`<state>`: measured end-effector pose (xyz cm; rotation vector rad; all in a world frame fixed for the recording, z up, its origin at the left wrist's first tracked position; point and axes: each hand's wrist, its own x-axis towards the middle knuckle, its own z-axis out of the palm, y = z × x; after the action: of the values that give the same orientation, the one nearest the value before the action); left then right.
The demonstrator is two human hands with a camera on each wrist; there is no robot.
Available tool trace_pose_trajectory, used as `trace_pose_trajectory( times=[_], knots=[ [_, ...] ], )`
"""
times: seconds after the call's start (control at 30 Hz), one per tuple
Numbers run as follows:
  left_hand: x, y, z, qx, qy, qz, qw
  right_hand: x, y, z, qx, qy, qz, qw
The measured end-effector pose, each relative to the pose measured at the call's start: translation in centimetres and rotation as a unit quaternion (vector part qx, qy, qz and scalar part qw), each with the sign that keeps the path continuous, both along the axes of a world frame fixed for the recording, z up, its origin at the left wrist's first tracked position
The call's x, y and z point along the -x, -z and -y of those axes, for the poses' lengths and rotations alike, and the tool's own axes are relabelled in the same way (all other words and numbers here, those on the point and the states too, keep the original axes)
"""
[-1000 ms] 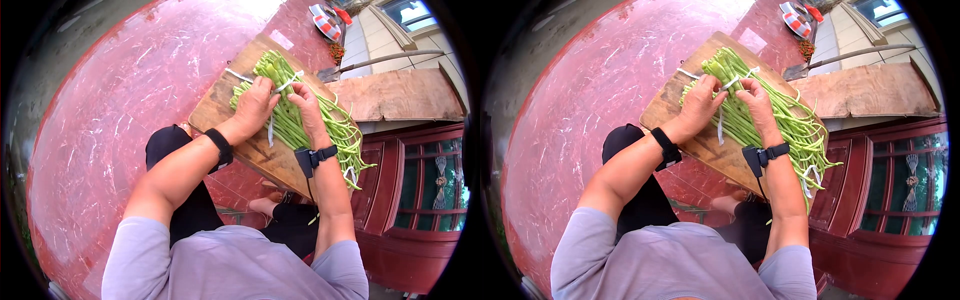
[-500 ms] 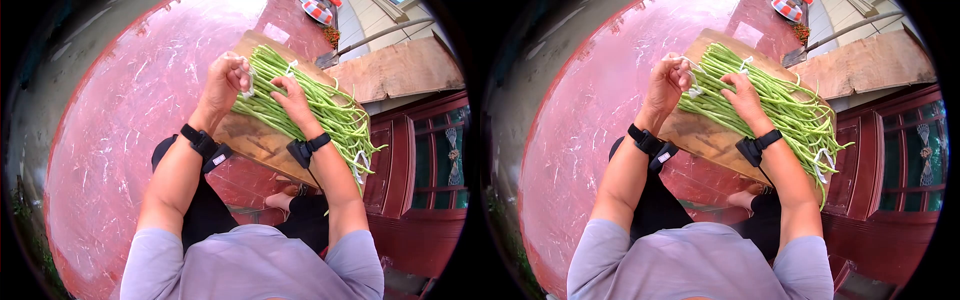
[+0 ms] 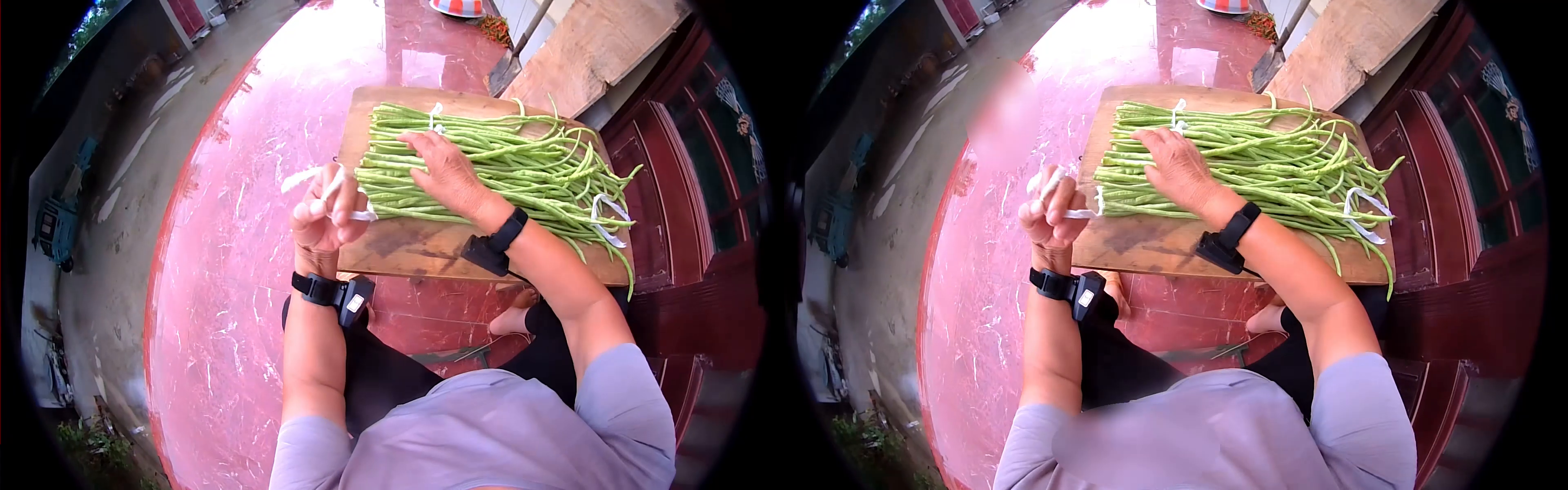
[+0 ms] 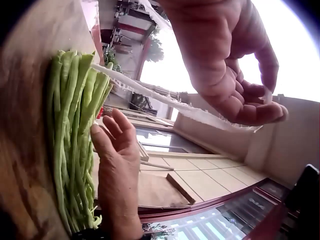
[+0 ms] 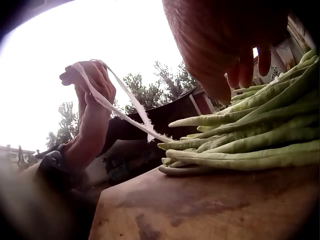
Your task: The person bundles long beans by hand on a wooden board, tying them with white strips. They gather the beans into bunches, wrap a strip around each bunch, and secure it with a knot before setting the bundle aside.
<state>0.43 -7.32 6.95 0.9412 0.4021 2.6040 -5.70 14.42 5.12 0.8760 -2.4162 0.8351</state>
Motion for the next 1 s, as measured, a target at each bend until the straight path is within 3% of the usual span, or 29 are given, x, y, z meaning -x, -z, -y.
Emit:
trace_pose_trajectory(
  times=[0.03,0.1,0.13,0.2,0.3,0.4,0.43,0.53,0.63,0.73,0.83,0.93,0.97,1.0],
  knots=[
    [-0.2,0.0,-0.8,0.035,0.022,0.002,0.999,-1.6,-2.2,0.5,0.051,-0.055,0.150,0.986],
    [-1.0,0.0,-2.8,0.085,0.066,0.011,0.994,-3.9,-3.9,0.6,0.145,-0.206,0.387,0.887],
    [-1.1,0.3,-3.4,0.080,0.087,0.005,0.993,-4.6,-3.5,0.1,0.188,-0.303,0.468,0.808],
    [-0.8,0.6,-4.3,0.057,0.093,-0.039,0.993,-6.6,-3.2,-0.4,0.164,-0.372,0.530,0.744],
    [-0.2,1.7,-4.2,0.029,0.108,-0.015,0.994,-10.2,-3.2,-2.4,0.186,-0.300,0.612,0.707],
    [0.1,1.9,-4.6,0.065,0.126,-0.016,0.990,-12.6,-2.3,-4.1,0.293,-0.224,0.590,0.718],
    [0.1,1.9,-5.0,0.072,0.133,-0.025,0.988,-13.3,-3.2,-5.0,0.310,-0.200,0.527,0.765],
    [-0.3,1.4,-5.8,0.132,0.109,-0.036,0.985,-15.1,-7.0,-9.6,0.380,-0.111,0.390,0.831],
    [-0.1,1.3,-6.1,0.191,0.081,-0.052,0.977,-16.3,-10.6,-14.8,0.477,0.037,0.262,0.838],
    [0.2,1.8,-6.3,0.212,0.088,-0.057,0.971,-18.1,-13.6,-19.5,0.481,0.160,0.098,0.857],
    [0.5,2.2,-6.1,0.230,0.101,-0.068,0.965,-21.6,-15.4,-22.0,0.342,0.276,0.039,0.897],
    [0.4,2.3,-5.9,0.257,0.074,-0.061,0.962,-25.7,-15.1,-23.3,0.127,0.386,0.158,0.900],
    [0.5,2.5,-5.8,0.265,0.063,-0.056,0.960,-27.1,-14.8,-23.7,0.026,0.428,0.236,0.872],
    [0.7,2.6,-5.7,0.267,0.067,-0.059,0.960,-28.3,-15.5,-23.0,-0.079,0.469,0.330,0.815]
  ],
)
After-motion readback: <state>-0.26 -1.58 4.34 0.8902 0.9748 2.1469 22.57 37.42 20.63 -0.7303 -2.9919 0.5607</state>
